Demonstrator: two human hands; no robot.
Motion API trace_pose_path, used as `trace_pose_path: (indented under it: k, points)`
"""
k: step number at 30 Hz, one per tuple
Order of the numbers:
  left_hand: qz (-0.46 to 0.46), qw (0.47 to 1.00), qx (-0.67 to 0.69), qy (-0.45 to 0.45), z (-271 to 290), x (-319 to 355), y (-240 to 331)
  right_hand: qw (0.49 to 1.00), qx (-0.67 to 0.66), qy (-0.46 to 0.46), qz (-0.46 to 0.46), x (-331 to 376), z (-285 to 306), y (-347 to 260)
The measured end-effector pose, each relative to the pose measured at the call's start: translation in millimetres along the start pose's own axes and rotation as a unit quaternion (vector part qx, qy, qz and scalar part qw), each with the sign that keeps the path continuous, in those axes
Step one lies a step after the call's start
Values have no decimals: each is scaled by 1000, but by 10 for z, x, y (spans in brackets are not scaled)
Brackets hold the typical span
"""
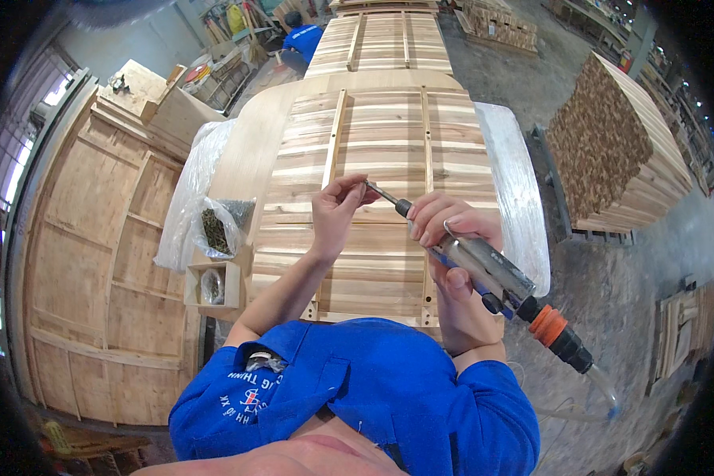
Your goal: The person uses a pneumatic screwdriver to drive screws into pre-drilled holes on a wooden panel. They periodically pick up screws from a container and continue fastening the panel. The person also lifts and repositions the panel during the process.
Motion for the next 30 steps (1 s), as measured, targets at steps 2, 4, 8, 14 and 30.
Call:
trace_pose_path:
  k: [2, 4, 8, 14, 30]
  points:
    - [-30, 999, -4, -16, -58, -8, -3, 1000, 2, 0, 13, -13, 18, 31]
    - [-69, 997, -5, -30, -86, -36, -14, 999, 7, -4, 35, -46, 43, 24]
    - [-136, 980, -57, -134, -286, -160, 116, 993, 39, 20, 112, -164, 149, 8]
    - [-172, 969, -113, -136, -547, -478, 157, 973, 102, 61, 199, -325, 542, -91]
    - [194, 740, -637, -94, -266, -2720, -2521, 963, 190, 107, 159, -401, 1837, 348]
Point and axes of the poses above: each hand's wrist, its own x-axis away from the middle knuckle, its own z-axis out of the back of the hand, y = z × x, the point moved 4 cm from there along -x, towards the middle knuckle, and after that the axes turned 2 degrees about -z, right-handed, at the moved point
